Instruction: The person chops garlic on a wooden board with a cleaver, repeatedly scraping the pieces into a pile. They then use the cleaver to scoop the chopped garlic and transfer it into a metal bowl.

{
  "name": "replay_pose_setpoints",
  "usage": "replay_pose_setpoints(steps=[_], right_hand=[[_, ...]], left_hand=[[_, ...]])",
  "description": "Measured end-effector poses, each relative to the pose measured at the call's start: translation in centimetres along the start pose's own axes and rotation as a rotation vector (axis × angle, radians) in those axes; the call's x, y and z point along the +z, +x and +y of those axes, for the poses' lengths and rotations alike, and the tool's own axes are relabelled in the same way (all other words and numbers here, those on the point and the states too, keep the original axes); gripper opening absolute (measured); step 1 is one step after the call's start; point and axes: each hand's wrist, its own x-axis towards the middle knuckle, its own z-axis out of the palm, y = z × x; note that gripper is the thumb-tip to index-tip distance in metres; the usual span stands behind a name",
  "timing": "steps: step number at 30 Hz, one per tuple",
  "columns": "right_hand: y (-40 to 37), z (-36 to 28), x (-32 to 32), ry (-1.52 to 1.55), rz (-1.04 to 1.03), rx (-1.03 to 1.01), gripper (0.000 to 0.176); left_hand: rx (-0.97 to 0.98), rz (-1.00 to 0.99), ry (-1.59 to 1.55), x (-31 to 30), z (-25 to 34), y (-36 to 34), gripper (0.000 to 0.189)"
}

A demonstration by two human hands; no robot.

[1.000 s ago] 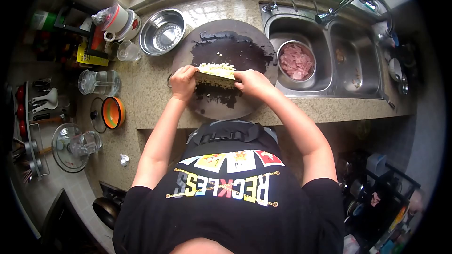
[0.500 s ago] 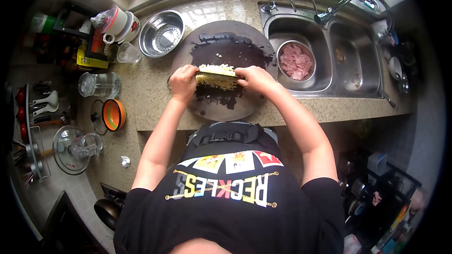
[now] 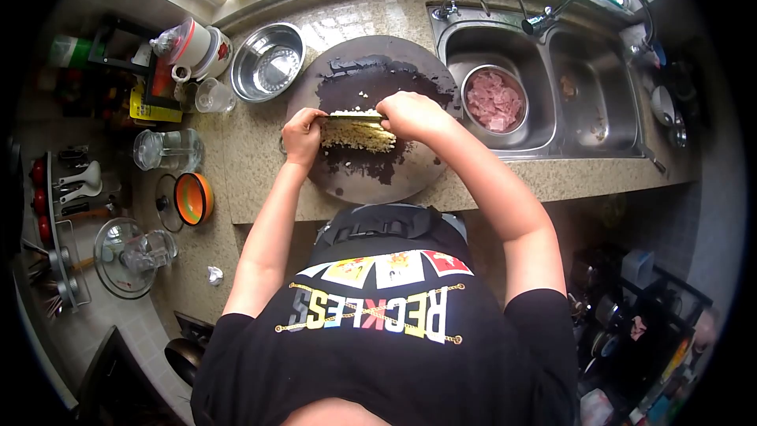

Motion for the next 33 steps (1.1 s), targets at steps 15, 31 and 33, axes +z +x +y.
replay_pose_setpoints(steps=[15,31,33], right_hand=[[0.2,3.3,3.3,0.130,0.070,-0.011,0.020],[1.0,5.8,4.4,0.138,0.093,-0.045,0.024],[0.8,6.1,4.3,0.153,0.110,-0.051,0.023]], left_hand=[[0.178,0.033,0.249,1.0,0.2,0.2,0.018],[0.209,-0.001,0.315,0.5,2.1,1.0,0.014],[0.218,-0.002,0.302,0.6,2.1,1.3,0.014]])
